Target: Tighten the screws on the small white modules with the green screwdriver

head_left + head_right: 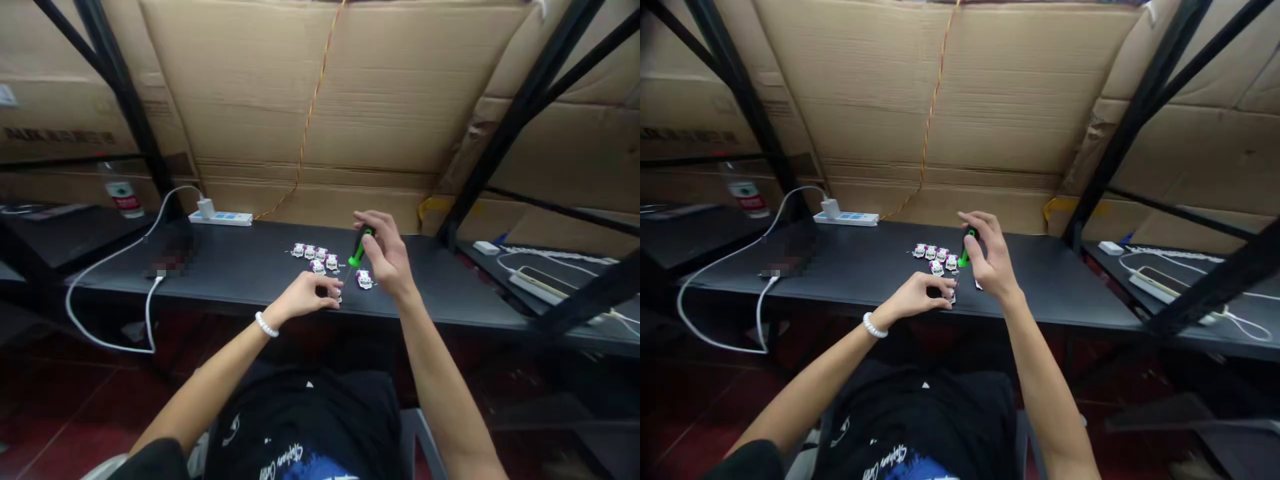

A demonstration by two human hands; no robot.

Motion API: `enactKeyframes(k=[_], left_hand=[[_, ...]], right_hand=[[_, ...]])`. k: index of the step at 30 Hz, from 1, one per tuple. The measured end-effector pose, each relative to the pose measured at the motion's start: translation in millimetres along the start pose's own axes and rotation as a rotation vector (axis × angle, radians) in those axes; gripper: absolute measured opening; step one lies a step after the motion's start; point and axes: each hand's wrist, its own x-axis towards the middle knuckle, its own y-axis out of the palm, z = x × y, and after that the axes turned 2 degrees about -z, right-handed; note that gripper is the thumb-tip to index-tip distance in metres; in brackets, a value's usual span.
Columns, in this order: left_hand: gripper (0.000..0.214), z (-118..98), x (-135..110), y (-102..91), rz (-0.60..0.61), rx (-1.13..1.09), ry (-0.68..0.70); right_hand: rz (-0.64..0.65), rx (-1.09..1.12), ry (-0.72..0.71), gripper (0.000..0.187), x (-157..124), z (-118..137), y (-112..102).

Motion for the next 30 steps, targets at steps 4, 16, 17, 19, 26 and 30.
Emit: enactKeyframes(k=[4,16,17,19,26,30], left_hand=[[0.009,-2.7,-0.2,-0.3,-0.001,0.000,-0.005],[0.012,-1.8,-0.2,-0.5,0.001,-0.009,-0.029],[0.012,-1.8,-0.2,-0.4,-0.002,-0.008,-0.028],[0.012,-2.0,-0.2,-0.3,-0.008,-0.012,-0.031],[0.013,-1.6,0.6,1.0,-0.002,-0.022,-0.020],[0.014,-0.6,0.1,0.9,-0.004,-0.020,-0.012]], right_hand=[[0.113,0.211,0.092,0.046,1.3,-1.3,-6.1],[0.091,0.194,0.139,0.042,2.4,12.0,0.3],[0.027,0.148,0.139,0.037,2.9,10.9,1.4],[-0.118,-0.026,0.085,0.030,4.3,8.3,3.5],[0.003,-0.063,-0.046,0.050,-1.0,-0.7,2.3],[0.182,0.216,0.040,0.053,-2.1,-2.9,-4.4]])
